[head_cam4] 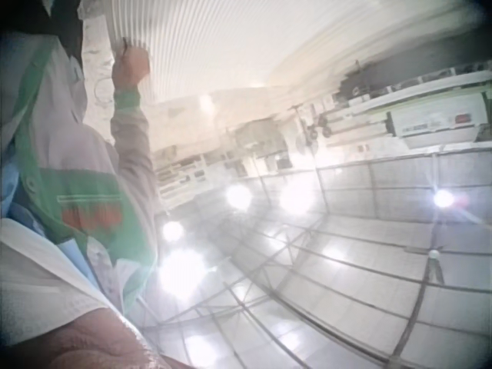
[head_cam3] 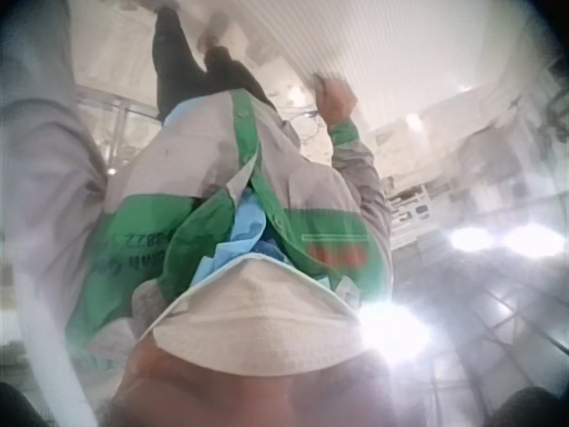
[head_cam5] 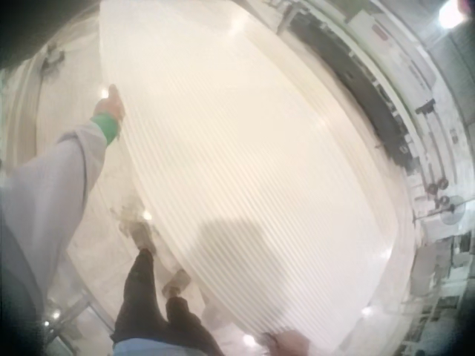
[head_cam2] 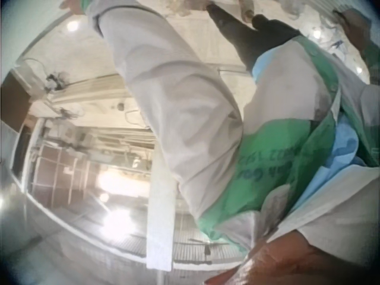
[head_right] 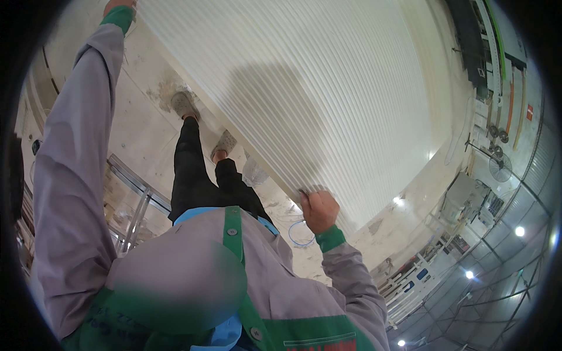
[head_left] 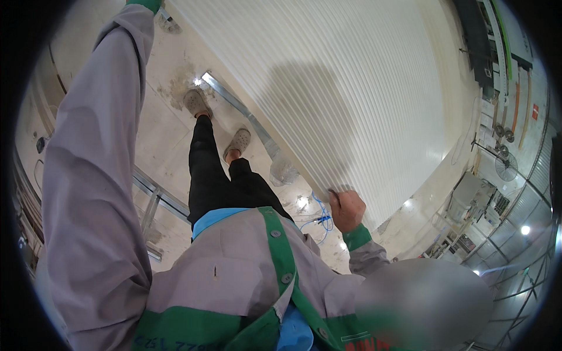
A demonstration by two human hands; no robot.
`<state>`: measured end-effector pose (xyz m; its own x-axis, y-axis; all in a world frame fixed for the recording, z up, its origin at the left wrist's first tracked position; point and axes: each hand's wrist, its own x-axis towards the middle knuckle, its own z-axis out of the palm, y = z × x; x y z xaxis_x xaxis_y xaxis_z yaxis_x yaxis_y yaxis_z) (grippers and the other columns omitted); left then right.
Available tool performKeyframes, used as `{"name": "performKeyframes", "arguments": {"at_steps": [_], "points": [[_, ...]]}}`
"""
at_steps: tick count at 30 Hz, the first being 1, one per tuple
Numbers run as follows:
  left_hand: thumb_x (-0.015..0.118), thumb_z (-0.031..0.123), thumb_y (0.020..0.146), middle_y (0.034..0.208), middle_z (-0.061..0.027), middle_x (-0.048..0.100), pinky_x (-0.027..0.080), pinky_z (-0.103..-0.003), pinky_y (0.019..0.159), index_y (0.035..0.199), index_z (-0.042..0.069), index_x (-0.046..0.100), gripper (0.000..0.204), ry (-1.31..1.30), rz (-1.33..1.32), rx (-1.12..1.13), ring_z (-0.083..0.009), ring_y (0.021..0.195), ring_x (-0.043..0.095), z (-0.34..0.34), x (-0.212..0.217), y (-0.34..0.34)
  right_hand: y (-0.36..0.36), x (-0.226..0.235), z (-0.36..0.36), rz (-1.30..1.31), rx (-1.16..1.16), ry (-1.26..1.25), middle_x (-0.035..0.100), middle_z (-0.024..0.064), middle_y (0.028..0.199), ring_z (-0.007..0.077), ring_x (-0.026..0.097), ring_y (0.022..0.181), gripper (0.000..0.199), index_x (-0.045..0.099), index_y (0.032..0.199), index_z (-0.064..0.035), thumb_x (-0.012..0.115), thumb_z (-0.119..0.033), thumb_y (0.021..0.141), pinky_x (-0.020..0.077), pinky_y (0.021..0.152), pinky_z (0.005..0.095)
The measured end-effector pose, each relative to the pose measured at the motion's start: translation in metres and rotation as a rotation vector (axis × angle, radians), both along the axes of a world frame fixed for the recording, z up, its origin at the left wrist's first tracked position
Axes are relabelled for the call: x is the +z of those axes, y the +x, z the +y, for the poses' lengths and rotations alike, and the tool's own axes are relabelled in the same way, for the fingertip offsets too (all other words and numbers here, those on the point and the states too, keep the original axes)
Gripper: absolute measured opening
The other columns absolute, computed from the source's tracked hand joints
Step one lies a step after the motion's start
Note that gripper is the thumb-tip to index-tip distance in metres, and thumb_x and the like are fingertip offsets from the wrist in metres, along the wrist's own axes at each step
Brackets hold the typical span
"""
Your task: The person wipes a large white corrugated panel with a small cloth, moving methodically across the surface. The person repositions the panel and continues wiping different sections.
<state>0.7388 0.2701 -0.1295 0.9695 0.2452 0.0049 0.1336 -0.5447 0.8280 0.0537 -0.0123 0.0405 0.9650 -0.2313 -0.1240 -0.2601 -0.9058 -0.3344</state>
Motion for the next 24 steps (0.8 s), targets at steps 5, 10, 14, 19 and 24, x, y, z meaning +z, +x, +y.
{"name": "performKeyframes", "arguments": {"at_steps": [5, 10, 14, 19, 24], "points": [[0.036, 0.052, 0.11, 0.133, -0.0222, 0.066, 0.046, -0.038, 0.107, 0.146, -0.008, 0.049, 0.072, -0.407, -0.039, 0.069, -0.03, 0.125, 0.059, -0.009, -0.006, -0.006, 0.114, -0.004, 0.026, -0.137, 0.099, 0.011, 0.055, 0.0093, 0.068, 0.0314, 0.056, 0.06, 0.023, 0.058, 0.076, -0.008, 0.077, -0.013, 0.086, 0.0427, 0.051, 0.0452], [0.037, 0.054, 0.109, 0.135, -0.0211, 0.065, 0.045, -0.036, 0.107, 0.147, -0.009, 0.048, 0.074, -0.855, -0.125, 0.133, -0.0279, 0.126, 0.058, -0.018, -0.019, -0.016, 0.312, -0.03, 0.079, -0.277, 0.194, 0.057, 0.058, 0.0113, 0.07, 0.033, 0.06, 0.063, 0.025, 0.057, 0.075, -0.0088, 0.075, -0.018, 0.089, 0.0451, 0.055, 0.0468], [0.035, 0.054, 0.108, 0.127, -0.027, 0.067, 0.047, -0.043, 0.104, 0.138, -0.01, 0.053, 0.073, -0.593, 0.149, 0.221, -0.0382, 0.122, 0.061, -0.022, -0.001, -0.036, 0.513, -0.051, 0.139, -0.35, 0.221, 0.017, 0.067, 0.0145, 0.079, 0.0377, 0.066, 0.073, 0.029, 0.062, 0.082, -0.0098, 0.058, -0.033, 0.099, 0.0507, 0.063, 0.0518], [0.04, 0.049, 0.108, 0.099, -0.0233, 0.068, 0.046, -0.049, 0.09, 0.1, -0.002, 0.064, 0.057, -0.891, 0.005, 0.36, -0.0402, 0.098, 0.062, -0.043, 0.039, -0.05, 0.754, -0.043, 0.207, -0.259, 0.324, -0.077, 0.069, 0.0198, 0.096, 0.0407, 0.066, 0.091, 0.03, 0.065, 0.098, -0.0065, 0.051, -0.032, 0.101, 0.0519, 0.079, 0.0516], [0.039, 0.05, 0.109, 0.093, -0.0182, 0.066, 0.046, -0.046, 0.087, 0.097, -0.003, 0.062, 0.059, -0.905, 0.117, 0.344, -0.0314, 0.089, 0.058, -0.037, 0.063, -0.05, 0.852, -0.043, 0.235, -0.386, 0.409, -0.057, 0.072, 0.0224, 0.111, 0.0417, 0.067, 0.105, 0.037, 0.066, 0.112, -0.0037, 0.046, -0.033, 0.102, 0.0523, 0.092, 0.0529]]}}
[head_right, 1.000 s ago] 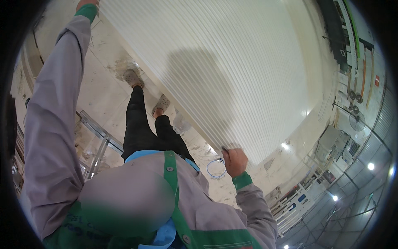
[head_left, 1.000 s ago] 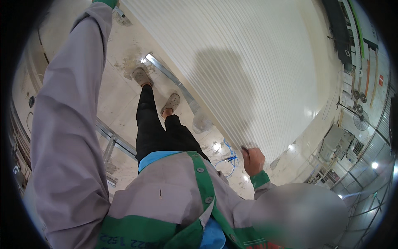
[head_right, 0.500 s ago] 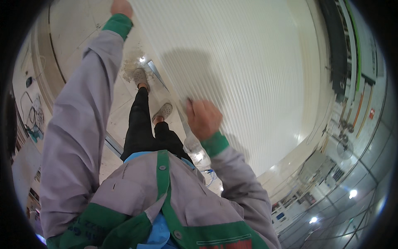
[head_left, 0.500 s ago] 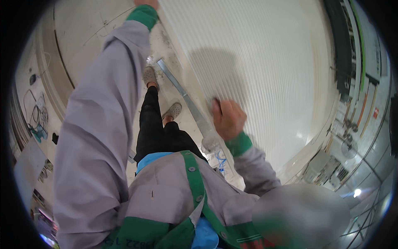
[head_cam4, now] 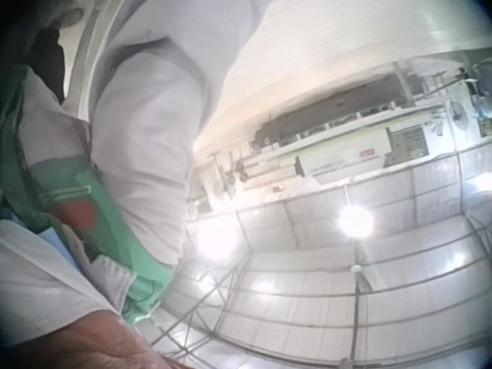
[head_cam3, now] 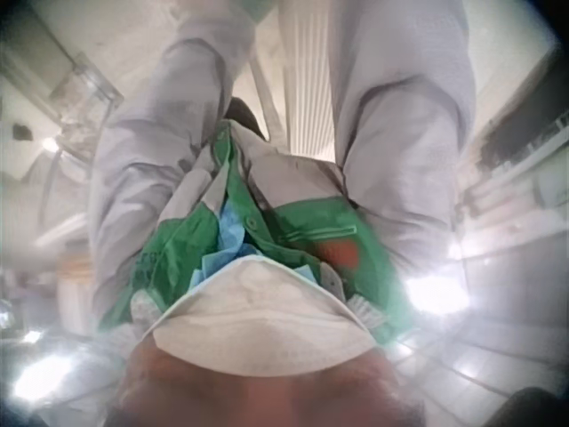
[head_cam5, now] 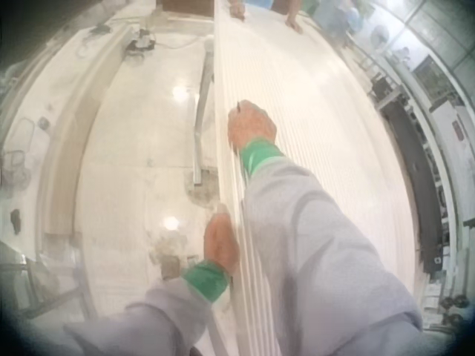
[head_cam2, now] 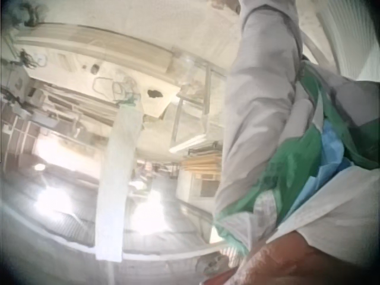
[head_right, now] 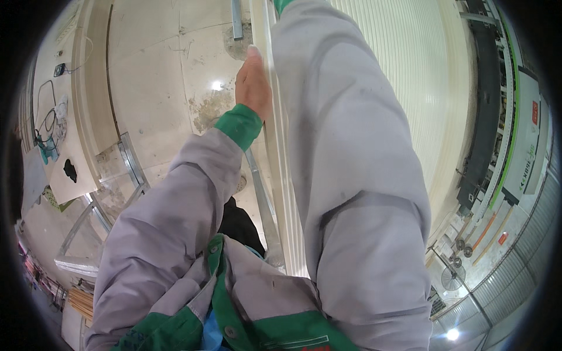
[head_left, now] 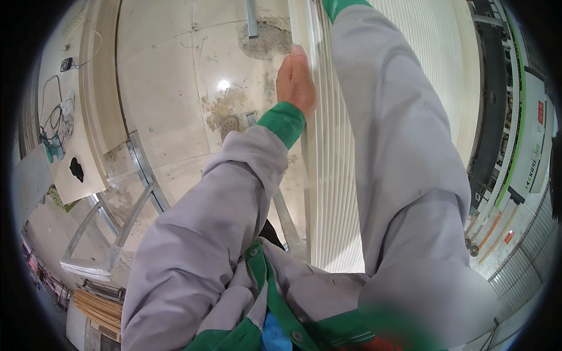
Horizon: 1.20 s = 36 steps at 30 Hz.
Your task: The person wipes a large white corrugated panel with a small cloth, moving methodically across the surface. The person repositions the panel and continues wiping different sections.
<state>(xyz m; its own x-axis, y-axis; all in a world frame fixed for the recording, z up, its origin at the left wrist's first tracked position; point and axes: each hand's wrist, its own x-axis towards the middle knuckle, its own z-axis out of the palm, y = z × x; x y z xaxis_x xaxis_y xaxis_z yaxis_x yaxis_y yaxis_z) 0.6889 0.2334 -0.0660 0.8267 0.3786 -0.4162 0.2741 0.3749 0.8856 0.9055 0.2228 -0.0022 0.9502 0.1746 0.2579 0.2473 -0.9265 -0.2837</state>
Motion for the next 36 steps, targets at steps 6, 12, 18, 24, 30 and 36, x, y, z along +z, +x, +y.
{"name": "performKeyframes", "arguments": {"at_steps": [6, 12, 18, 24, 30, 36], "points": [[0.033, 0.052, 0.109, 0.097, -0.0217, 0.07, 0.046, -0.048, 0.088, 0.097, -0.005, 0.066, 0.067, 0.189, -0.01, 0.001, -0.0351, 0.091, 0.062, -0.001, 0.007, -0.009, -0.102, 0.005, -0.035, 0.195, -0.042, -0.027, 0.073, 0.0205, 0.1, 0.0393, 0.07, 0.095, 0.034, 0.067, 0.108, -0.0046, 0.046, -0.03, 0.103, 0.0542, 0.085, 0.0536], [0.031, 0.044, 0.11, 0.118, -0.0293, 0.067, 0.047, -0.051, 0.1, 0.134, -0.003, 0.051, 0.056, 0.757, -0.057, -0.201, -0.0434, 0.113, 0.062, 0.01, -0.045, 0.01, -0.421, -0.006, -0.136, 0.11, -0.029, 0.065, 0.066, 0.0121, 0.078, 0.0345, 0.065, 0.07, 0.024, 0.064, 0.085, -0.012, 0.061, -0.032, 0.099, 0.0499, 0.06, 0.0471], [0.031, 0.036, 0.111, 0.123, -0.0345, 0.064, 0.049, -0.055, 0.101, 0.156, 0.005, 0.038, 0.055, 1.382, -0.099, -0.67, -0.0456, 0.115, 0.064, 0.02, -0.057, 0.03, -0.761, 0.057, -0.207, 0.363, -0.272, -0.036, 0.055, 0.0096, 0.066, 0.0303, 0.056, 0.06, 0.023, 0.06, 0.072, -0.0091, 0.079, -0.011, 0.084, 0.0404, 0.051, 0.0456], [0.026, 0.063, 0.106, 0.125, -0.0392, 0.062, 0.048, -0.05, 0.104, 0.133, -0.012, 0.057, 0.086, 1.394, 0.047, -0.56, -0.0481, 0.122, 0.059, 0.016, -0.038, 0.032, -0.731, 0.042, -0.202, 0.288, -0.271, 0.012, 0.056, 0.0083, 0.066, 0.0289, 0.056, 0.058, 0.018, 0.064, 0.076, -0.0089, 0.079, -0.013, 0.085, 0.0412, 0.051, 0.0446], [0.022, 0.068, 0.104, 0.122, -0.0378, 0.064, 0.05, -0.049, 0.1, 0.119, -0.014, 0.064, 0.093, 1.14, 0.134, -0.293, -0.048, 0.117, 0.062, 0.015, -0.033, 0.035, -0.432, 0.006, -0.122, 0.197, -0.228, 0.259, 0.07, 0.0134, 0.088, 0.0372, 0.069, 0.084, 0.032, 0.062, 0.087, -0.007, 0.054, -0.035, 0.101, 0.0533, 0.071, 0.0505], [0.019, 0.066, 0.105, 0.099, -0.0323, 0.072, 0.052, -0.049, 0.093, 0.105, -0.011, 0.071, 0.093, 1.243, 0.124, -0.435, -0.0469, 0.1, 0.069, 0.029, -0.049, 0.053, -0.448, 0.013, -0.123, 0.203, -0.231, 0.164, 0.069, 0.011, 0.084, 0.0342, 0.068, 0.079, 0.024, 0.063, 0.088, -0.009, 0.059, -0.03, 0.099, 0.053, 0.066, 0.0472]]}}
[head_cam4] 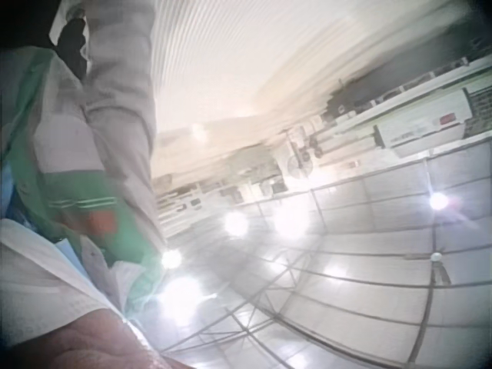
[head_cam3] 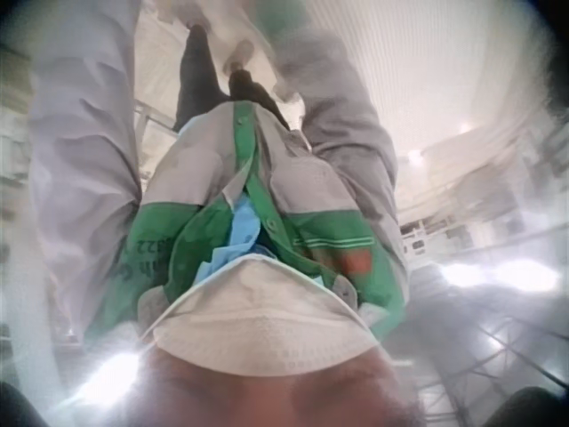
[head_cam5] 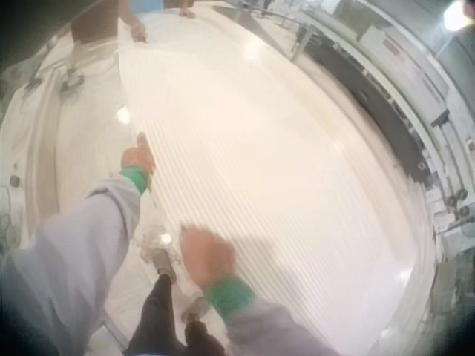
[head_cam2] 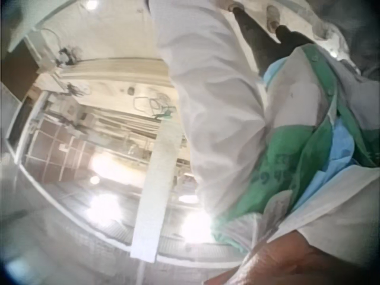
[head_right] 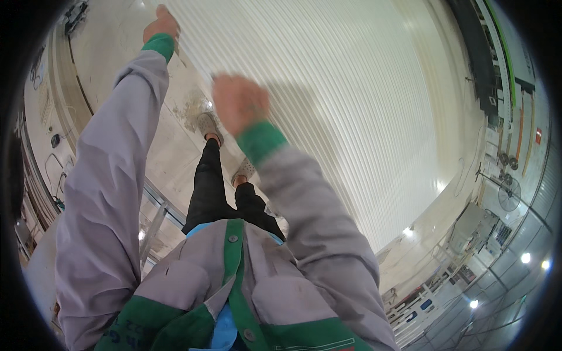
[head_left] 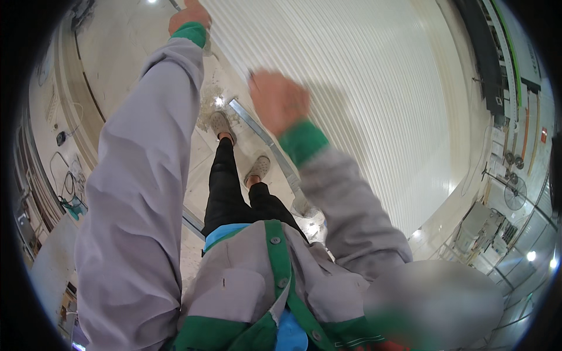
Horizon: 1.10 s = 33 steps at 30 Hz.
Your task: The person wipes a large white corrugated panel with a small cloth, moving methodically across the surface. The person repositions the panel and continues wiping different sections.
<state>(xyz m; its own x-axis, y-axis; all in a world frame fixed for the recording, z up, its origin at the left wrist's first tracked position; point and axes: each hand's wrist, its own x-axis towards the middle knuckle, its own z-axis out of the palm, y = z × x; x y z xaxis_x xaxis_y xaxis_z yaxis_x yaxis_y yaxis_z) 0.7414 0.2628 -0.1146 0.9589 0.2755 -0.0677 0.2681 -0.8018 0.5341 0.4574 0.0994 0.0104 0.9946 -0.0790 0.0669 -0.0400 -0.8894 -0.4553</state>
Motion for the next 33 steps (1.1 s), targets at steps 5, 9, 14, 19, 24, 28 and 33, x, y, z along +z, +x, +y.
{"name": "performKeyframes", "arguments": {"at_steps": [5, 9, 14, 19, 24, 28, 33], "points": [[0.025, 0.067, 0.104, 0.094, -0.0308, 0.073, 0.051, -0.048, 0.092, 0.093, -0.01, 0.073, 0.092, -0.068, -0.038, 0.07, -0.0422, 0.102, 0.07, 0.005, -0.007, 0.008, -0.228, 0.016, -0.067, -0.01, -0.049, -0.003, 0.055, 0.0078, 0.067, 0.0302, 0.057, 0.059, 0.02, 0.062, 0.076, -0.0102, 0.079, -0.017, 0.083, 0.0441, 0.053, 0.0452], [0.033, 0.069, 0.099, 0.106, -0.0236, 0.074, 0.046, -0.044, 0.102, 0.104, -0.008, 0.071, 0.086, -0.267, 0.111, 0.239, -0.0362, 0.113, 0.067, 0.002, 0.007, 0.013, -0.384, 0.052, -0.108, 0.264, -0.1, -0.133, 0.056, 0.0114, 0.068, 0.0317, 0.058, 0.064, 0.02, 0.061, 0.075, -0.0063, 0.078, -0.01, 0.083, 0.0442, 0.056, 0.0459], [0.033, 0.07, 0.099, 0.105, -0.0248, 0.073, 0.046, -0.044, 0.101, 0.103, -0.008, 0.071, 0.087, -0.307, 0.086, 0.205, -0.0375, 0.112, 0.067, -0.001, 0.013, 0.004, -0.45, 0.063, -0.132, 0.357, -0.17, -0.16, 0.055, 0.0117, 0.069, 0.0329, 0.057, 0.065, 0.021, 0.059, 0.075, -0.0064, 0.077, -0.012, 0.085, 0.0437, 0.057, 0.0466], [0.031, 0.07, 0.1, 0.1, -0.0286, 0.073, 0.048, -0.046, 0.097, 0.099, -0.01, 0.072, 0.09, -0.31, 0.02, 0.139, -0.041, 0.108, 0.068, 0.0, 0.015, -0.003, -0.397, 0.045, -0.127, 0.227, -0.173, -0.099, 0.055, 0.0103, 0.069, 0.0325, 0.057, 0.063, 0.021, 0.059, 0.076, -0.0071, 0.076, -0.015, 0.087, 0.043, 0.054, 0.0456], [0.029, 0.071, 0.101, 0.095, -0.0323, 0.072, 0.05, -0.048, 0.093, 0.094, -0.011, 0.072, 0.093, -0.297, -0.007, 0.117, -0.0445, 0.104, 0.069, 0.0, 0.009, -0.006, -0.294, 0.027, -0.107, 0.112, -0.1, -0.037, 0.055, 0.0114, 0.068, 0.0336, 0.055, 0.06, 0.024, 0.057, 0.074, -0.0064, 0.076, -0.014, 0.087, 0.0421, 0.053, 0.0463], [0.029, 0.072, 0.102, 0.091, -0.0345, 0.071, 0.052, -0.05, 0.09, 0.089, -0.012, 0.073, 0.095, -0.165, -0.12, 0.117, -0.0467, 0.101, 0.07, 0.002, -0.005, -0.001, -0.234, 0.024, -0.1, 0.101, -0.036, 0.063, 0.053, 0.0123, 0.066, 0.0342, 0.056, 0.059, 0.026, 0.057, 0.073, -0.0064, 0.076, -0.016, 0.087, 0.041, 0.052, 0.047], [0.028, 0.071, 0.102, 0.091, -0.0339, 0.072, 0.052, -0.048, 0.091, 0.089, -0.012, 0.072, 0.095, -0.067, -0.085, 0.092, -0.0454, 0.101, 0.07, 0.003, -0.005, 0.002, -0.244, 0.038, -0.092, 0.179, -0.06, 0.037, 0.055, 0.0125, 0.067, 0.0343, 0.058, 0.061, 0.026, 0.058, 0.075, -0.0064, 0.076, -0.018, 0.088, 0.0426, 0.053, 0.0474]]}}
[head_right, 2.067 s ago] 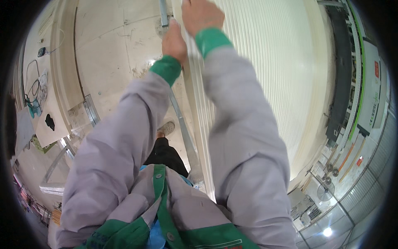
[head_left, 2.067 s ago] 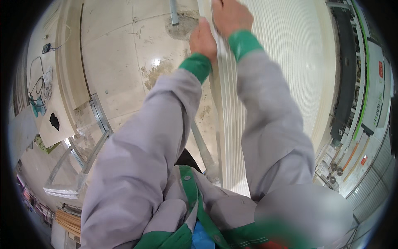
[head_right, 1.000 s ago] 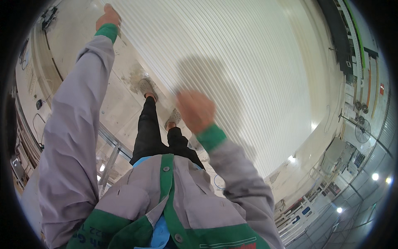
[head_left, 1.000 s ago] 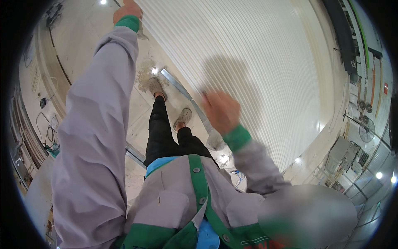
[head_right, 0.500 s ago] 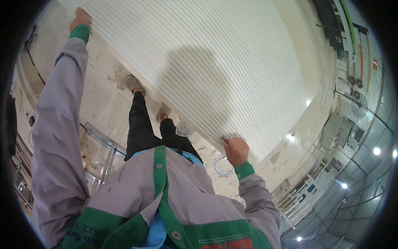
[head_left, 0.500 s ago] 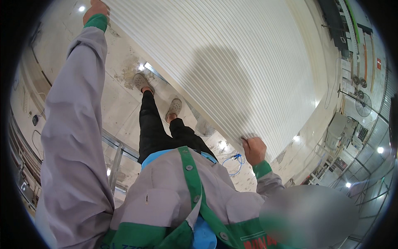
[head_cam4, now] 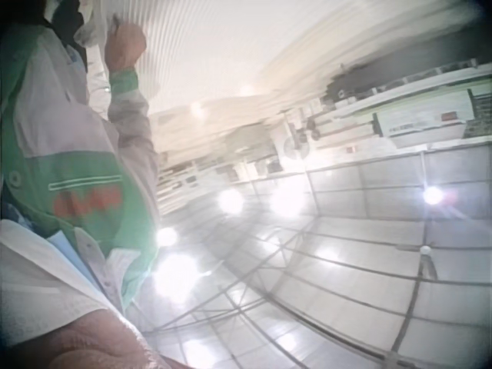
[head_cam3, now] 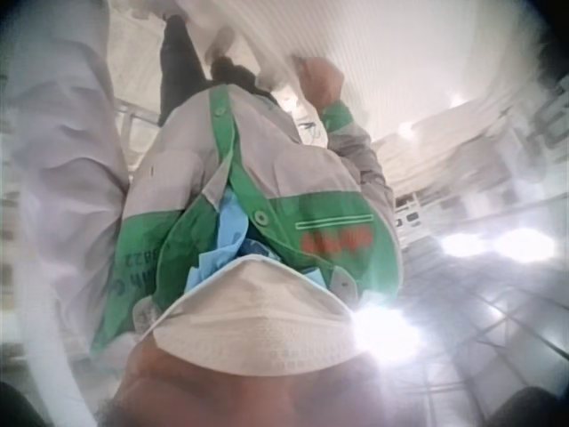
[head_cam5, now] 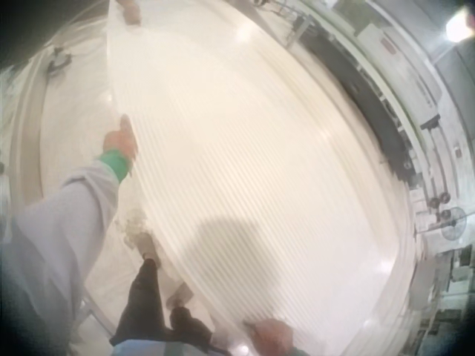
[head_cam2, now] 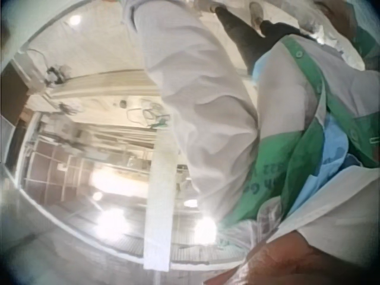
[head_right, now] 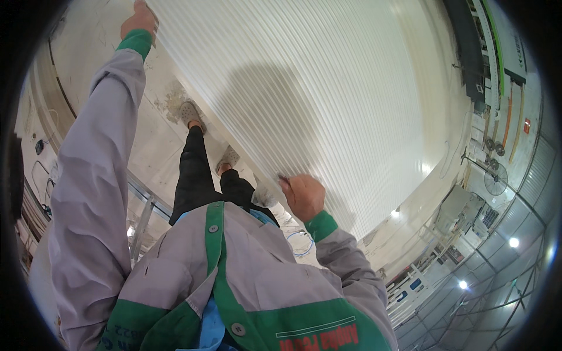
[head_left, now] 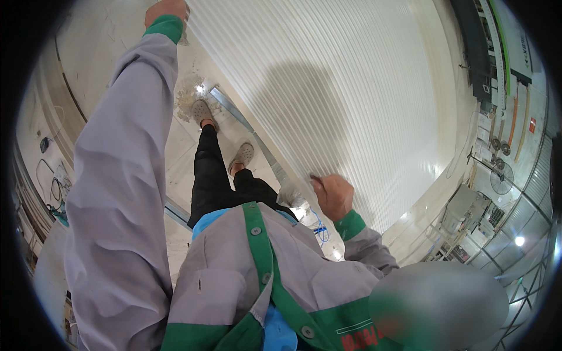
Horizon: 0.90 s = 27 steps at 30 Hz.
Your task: The person wipes a large white corrugated panel with a small cloth, moving methodically across the surface. The person repositions the panel and continues wiping different sections.
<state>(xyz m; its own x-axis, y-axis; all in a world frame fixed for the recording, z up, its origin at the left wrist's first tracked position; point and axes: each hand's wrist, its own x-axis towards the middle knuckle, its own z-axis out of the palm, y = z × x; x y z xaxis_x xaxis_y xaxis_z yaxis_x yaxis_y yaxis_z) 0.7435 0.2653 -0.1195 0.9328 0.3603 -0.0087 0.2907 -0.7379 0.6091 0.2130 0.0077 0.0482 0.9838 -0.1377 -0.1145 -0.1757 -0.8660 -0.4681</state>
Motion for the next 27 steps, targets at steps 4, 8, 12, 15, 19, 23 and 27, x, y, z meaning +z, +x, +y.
{"name": "performKeyframes", "arguments": {"at_steps": [4, 8, 12, 15, 19, 23, 27], "points": [[0.029, 0.069, 0.103, 0.084, -0.0304, 0.072, 0.052, -0.047, 0.086, 0.088, -0.013, 0.072, 0.094, -0.403, 0.162, -0.005, -0.0426, 0.092, 0.072, -0.003, 0.018, -0.018, -0.038, 0.007, -0.004, 0.024, -0.025, -0.052, 0.055, 0.0135, 0.066, 0.0337, 0.055, 0.057, 0.02, 0.06, 0.076, -0.0041, 0.077, -0.01, 0.086, 0.0415, 0.051, 0.0459], [0.03, 0.07, 0.103, 0.075, -0.0247, 0.07, 0.052, -0.047, 0.076, 0.085, -0.012, 0.072, 0.093, -0.284, -0.012, -0.031, -0.0371, 0.076, 0.07, -0.01, 0.038, -0.031, -0.058, 0.011, -0.007, 0.031, -0.058, -0.087, 0.057, 0.01, 0.069, 0.0314, 0.059, 0.062, 0.024, 0.06, 0.075, -0.0069, 0.076, -0.017, 0.089, 0.0437, 0.054, 0.0469], [0.033, 0.071, 0.102, 0.074, -0.0255, 0.069, 0.052, -0.047, 0.073, 0.085, -0.011, 0.072, 0.092, -0.389, 0.072, 0.046, -0.036, 0.07, 0.068, -0.014, 0.044, -0.033, -0.004, -0.003, 0.008, -0.065, -0.014, -0.103, 0.056, 0.0093, 0.068, 0.0311, 0.058, 0.06, 0.024, 0.059, 0.076, -0.0079, 0.077, -0.018, 0.088, 0.0434, 0.053, 0.0471], [0.036, 0.07, 0.102, 0.084, -0.029, 0.07, 0.053, -0.047, 0.076, 0.093, -0.013, 0.072, 0.09, -0.521, 0.107, 0.062, -0.0372, 0.077, 0.07, -0.013, 0.04, -0.034, 0.102, -0.026, 0.033, -0.146, 0.037, -0.037, 0.058, 0.0106, 0.07, 0.0333, 0.059, 0.061, 0.024, 0.058, 0.077, -0.0096, 0.075, -0.023, 0.09, 0.0444, 0.054, 0.0486], [0.03, 0.068, 0.102, 0.12, -0.0287, 0.068, 0.046, -0.043, 0.101, 0.119, -0.016, 0.064, 0.092, -0.531, 0.142, 0.297, -0.0387, 0.116, 0.063, -0.018, 0.038, -0.037, 0.272, -0.041, 0.082, -0.304, 0.088, -0.038, 0.063, 0.0134, 0.073, 0.0372, 0.064, 0.066, 0.025, 0.059, 0.083, -0.0091, 0.066, -0.029, 0.097, 0.048, 0.057, 0.0501], [0.021, 0.058, 0.108, 0.123, -0.0318, 0.068, 0.041, -0.05, 0.105, 0.119, -0.008, 0.068, 0.082, -0.701, 0.067, 0.322, -0.0491, 0.12, 0.06, -0.026, 0.047, -0.042, 0.401, -0.041, 0.12, -0.16, 0.13, -0.104, 0.072, 0.015, 0.087, 0.0392, 0.07, 0.08, 0.029, 0.064, 0.093, -0.0104, 0.055, -0.037, 0.101, 0.053, 0.07, 0.0533], [0.023, 0.056, 0.108, 0.123, -0.0312, 0.068, 0.042, -0.048, 0.105, 0.122, -0.008, 0.067, 0.079, -0.738, 0.005, 0.239, -0.0485, 0.12, 0.06, -0.028, 0.059, -0.052, 0.522, -0.053, 0.153, -0.062, 0.2, -0.151, 0.075, 0.0175, 0.104, 0.0366, 0.074, 0.095, 0.031, 0.068, 0.108, -0.0099, 0.05, -0.033, 0.1, 0.0555, 0.079, 0.0531]]}}
